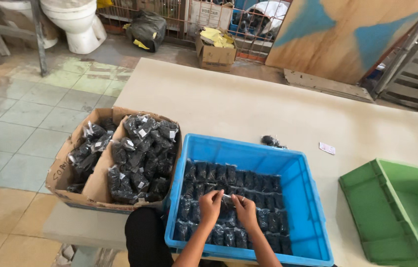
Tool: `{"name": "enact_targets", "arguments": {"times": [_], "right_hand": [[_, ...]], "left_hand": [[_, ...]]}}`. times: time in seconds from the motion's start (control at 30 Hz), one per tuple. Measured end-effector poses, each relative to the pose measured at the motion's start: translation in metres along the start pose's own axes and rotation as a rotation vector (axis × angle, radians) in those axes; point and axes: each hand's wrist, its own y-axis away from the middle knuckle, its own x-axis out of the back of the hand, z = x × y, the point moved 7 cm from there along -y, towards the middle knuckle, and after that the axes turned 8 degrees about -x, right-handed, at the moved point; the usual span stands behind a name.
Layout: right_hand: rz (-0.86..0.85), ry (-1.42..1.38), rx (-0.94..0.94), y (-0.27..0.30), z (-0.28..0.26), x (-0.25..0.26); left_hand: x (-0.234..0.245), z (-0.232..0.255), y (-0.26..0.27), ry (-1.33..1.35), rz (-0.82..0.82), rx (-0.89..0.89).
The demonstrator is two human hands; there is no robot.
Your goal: The person picks up small bagged items from a blue crate, holds them to the center of the frame, and then places them into a cardboard box.
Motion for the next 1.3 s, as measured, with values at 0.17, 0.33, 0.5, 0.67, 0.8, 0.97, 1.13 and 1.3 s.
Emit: {"name": "enact_targets", "arguments": {"times": [0.17,0.33,0.5,0.67,0.8,0.97,1.13,1.3], "right_hand": [[0.173,0.06,0.065,0.0,0.005,0.004],[0.217,0.074,0.058,-0.01,0.016,0.011],[0.127,-0.388,-0.32,0.003,0.026,0.009],[-0.003,-0.328,-0.41,0.022,0.033,-0.002],[-0.241,-0.157,-0.208,0.034,0.03,-0.006],[-0.252,-0.492,-0.383,0.03,0.055,-0.004],[-0.272,-0.515,-0.27,0.02,0.06,0.003],[-0.239,-0.367,-0.129,0.022,0.02,0.009]], "left_hand": [[-0.004,-0.019,0.008,0.032,0.03,0.261],[-0.019,-0.013,0.009,0.152,-0.203,0.289],[-0.014,0.001,0.012,0.03,-0.245,0.305],[-0.003,-0.026,0.011,0.033,-0.014,0.438],[-0.001,-0.03,0.018,0.111,0.041,0.462],[-0.006,-0.034,0.019,0.182,0.08,0.46],[-0.01,-0.04,0.018,0.323,0.106,0.515],[-0.019,-0.059,0.019,0.567,0.245,0.694]]}}
